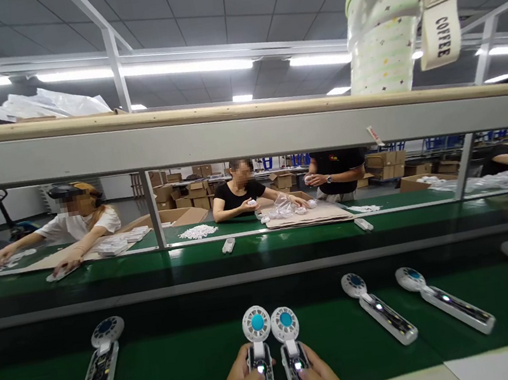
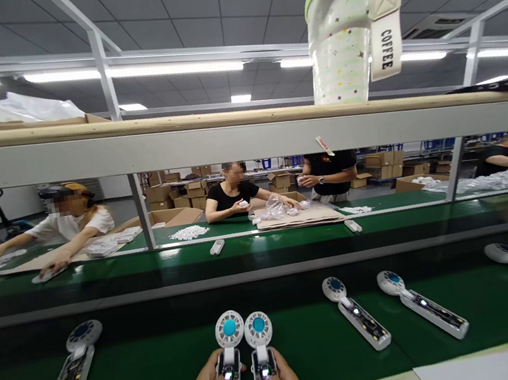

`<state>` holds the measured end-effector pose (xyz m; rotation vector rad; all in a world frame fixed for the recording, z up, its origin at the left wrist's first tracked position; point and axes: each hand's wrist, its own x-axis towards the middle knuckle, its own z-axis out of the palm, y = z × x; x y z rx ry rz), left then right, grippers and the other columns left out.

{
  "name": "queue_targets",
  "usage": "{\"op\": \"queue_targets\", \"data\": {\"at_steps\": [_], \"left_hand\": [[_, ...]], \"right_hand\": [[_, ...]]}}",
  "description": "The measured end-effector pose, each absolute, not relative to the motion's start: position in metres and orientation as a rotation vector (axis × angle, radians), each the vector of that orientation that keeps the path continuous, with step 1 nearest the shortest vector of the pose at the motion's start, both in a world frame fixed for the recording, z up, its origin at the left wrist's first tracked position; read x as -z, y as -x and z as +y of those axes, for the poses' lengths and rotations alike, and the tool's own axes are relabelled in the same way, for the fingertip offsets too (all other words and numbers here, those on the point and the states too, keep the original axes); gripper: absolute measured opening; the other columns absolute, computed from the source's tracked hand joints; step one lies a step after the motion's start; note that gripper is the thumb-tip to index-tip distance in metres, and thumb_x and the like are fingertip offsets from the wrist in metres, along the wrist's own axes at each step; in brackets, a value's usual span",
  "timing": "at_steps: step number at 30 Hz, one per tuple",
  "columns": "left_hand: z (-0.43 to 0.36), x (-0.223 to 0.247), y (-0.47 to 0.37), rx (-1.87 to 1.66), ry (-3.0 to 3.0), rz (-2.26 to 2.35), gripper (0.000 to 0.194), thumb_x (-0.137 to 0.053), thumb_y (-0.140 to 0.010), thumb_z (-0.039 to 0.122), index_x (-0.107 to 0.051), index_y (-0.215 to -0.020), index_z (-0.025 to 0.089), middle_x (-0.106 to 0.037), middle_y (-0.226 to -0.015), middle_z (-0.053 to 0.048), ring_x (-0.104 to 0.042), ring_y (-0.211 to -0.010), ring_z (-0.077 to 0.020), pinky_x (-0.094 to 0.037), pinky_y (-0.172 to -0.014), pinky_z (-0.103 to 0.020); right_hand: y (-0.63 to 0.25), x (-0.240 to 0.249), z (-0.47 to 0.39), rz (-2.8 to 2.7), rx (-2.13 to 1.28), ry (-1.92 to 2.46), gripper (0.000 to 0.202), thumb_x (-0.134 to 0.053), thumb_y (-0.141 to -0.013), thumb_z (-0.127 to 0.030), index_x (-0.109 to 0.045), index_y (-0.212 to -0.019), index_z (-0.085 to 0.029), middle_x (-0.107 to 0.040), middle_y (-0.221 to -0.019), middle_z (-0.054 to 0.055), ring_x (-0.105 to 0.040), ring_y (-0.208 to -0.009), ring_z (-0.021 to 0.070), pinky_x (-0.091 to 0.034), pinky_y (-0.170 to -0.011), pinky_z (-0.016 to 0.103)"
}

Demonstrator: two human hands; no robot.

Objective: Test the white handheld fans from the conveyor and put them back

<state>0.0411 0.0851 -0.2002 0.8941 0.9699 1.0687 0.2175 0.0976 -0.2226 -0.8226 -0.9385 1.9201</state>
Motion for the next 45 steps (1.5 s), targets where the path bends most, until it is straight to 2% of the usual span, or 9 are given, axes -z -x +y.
{"op": "queue_targets", "data": {"at_steps": [5, 8, 12, 18, 25, 35, 37, 41, 45], "left_hand": [[0.088, 0.204, -0.040, -1.050, -0.883, 0.948, 0.045, -0.060, -0.065, 0.020, -0.042, -0.106, 0.020, -0.054, -0.107, -0.007, -0.062, -0.074, -0.0205, -0.047, -0.066, -0.034], [0.085, 0.199, -0.041, -1.057, -0.897, 0.931, 0.044, -0.062, -0.064, 0.019, -0.044, -0.105, 0.019, -0.056, -0.103, -0.007, -0.061, -0.074, -0.0203, -0.047, -0.067, -0.034], [0.077, 0.186, -0.045, -1.046, -0.932, 0.915, 0.038, -0.063, -0.068, 0.017, -0.047, -0.102, 0.017, -0.060, -0.086, -0.005, -0.060, -0.075, -0.0192, -0.046, -0.069, -0.032], [0.078, 0.182, -0.045, -1.025, -0.934, 0.918, 0.044, -0.070, -0.068, 0.025, -0.048, -0.105, 0.016, -0.061, -0.090, -0.008, -0.061, -0.080, -0.0225, -0.046, -0.074, -0.037], [0.084, 0.194, -0.040, -1.040, -0.997, 0.916, 0.050, -0.073, -0.066, 0.034, -0.051, -0.108, 0.017, -0.061, -0.094, -0.010, -0.061, -0.084, -0.0243, -0.045, -0.081, -0.039], [0.082, 0.195, -0.038, -1.014, -1.050, 0.856, 0.051, -0.071, -0.072, 0.034, -0.047, -0.112, 0.017, -0.061, -0.099, -0.011, -0.060, -0.090, -0.0247, -0.044, -0.084, -0.041], [0.082, 0.195, -0.038, -1.018, -1.019, 0.852, 0.049, -0.071, -0.073, 0.032, -0.046, -0.113, 0.017, -0.062, -0.097, -0.010, -0.059, -0.090, -0.0244, -0.045, -0.083, -0.041], [0.082, 0.196, -0.038, -1.038, -0.986, 0.849, 0.050, -0.072, -0.071, 0.030, -0.046, -0.112, 0.018, -0.061, -0.096, -0.009, -0.059, -0.089, -0.0237, -0.046, -0.080, -0.039], [0.083, 0.197, -0.038, -1.048, -0.987, 0.857, 0.051, -0.073, -0.069, 0.032, -0.048, -0.110, 0.017, -0.061, -0.092, -0.008, -0.059, -0.087, -0.0236, -0.046, -0.079, -0.038]], "right_hand": [[-0.216, 0.232, 0.101, -0.898, -1.885, 0.782, 0.113, -0.074, -0.056, -0.053, -0.008, -0.136, -0.009, -0.068, -0.068, 0.004, -0.065, -0.062, 0.0239, -0.050, -0.052, 0.033], [-0.217, 0.237, 0.105, -0.922, -1.856, 0.810, 0.105, -0.074, -0.056, -0.054, -0.019, -0.134, -0.013, -0.067, -0.075, 0.005, -0.066, -0.068, 0.0264, -0.051, -0.055, 0.036], [-0.223, 0.234, 0.105, -1.145, -1.751, 0.811, 0.079, -0.069, -0.061, -0.056, -0.043, -0.124, -0.018, -0.067, -0.090, 0.010, -0.065, -0.079, 0.0276, -0.051, -0.068, 0.039], [-0.225, 0.222, 0.100, -1.258, -1.608, 0.801, 0.067, -0.066, -0.064, -0.058, -0.053, -0.117, -0.019, -0.063, -0.109, 0.012, -0.056, -0.105, 0.0300, -0.042, -0.092, 0.042], [-0.221, 0.231, 0.101, -1.236, -1.539, 0.825, 0.071, -0.064, -0.063, -0.064, -0.053, -0.117, -0.019, -0.060, -0.117, 0.013, -0.049, -0.115, 0.0313, -0.031, -0.102, 0.045], [-0.222, 0.234, 0.103, -1.152, -1.628, 0.769, 0.071, -0.067, -0.065, -0.058, -0.047, -0.121, -0.018, -0.063, -0.110, 0.011, -0.055, -0.110, 0.0293, -0.039, -0.097, 0.043], [-0.222, 0.237, 0.104, -1.125, -1.685, 0.757, 0.078, -0.068, -0.065, -0.056, -0.039, -0.125, -0.017, -0.063, -0.109, 0.012, -0.060, -0.102, 0.0278, -0.044, -0.092, 0.041], [-0.219, 0.241, 0.104, -0.965, -1.827, 0.786, 0.101, -0.072, -0.057, -0.058, -0.021, -0.134, -0.018, -0.065, -0.096, 0.011, -0.067, -0.073, 0.0264, -0.053, -0.061, 0.037], [-0.216, 0.242, 0.104, -0.950, -1.823, 0.791, 0.106, -0.073, -0.056, -0.057, -0.017, -0.136, -0.014, -0.066, -0.096, 0.012, -0.066, -0.069, 0.0240, -0.052, -0.058, 0.034]]}}
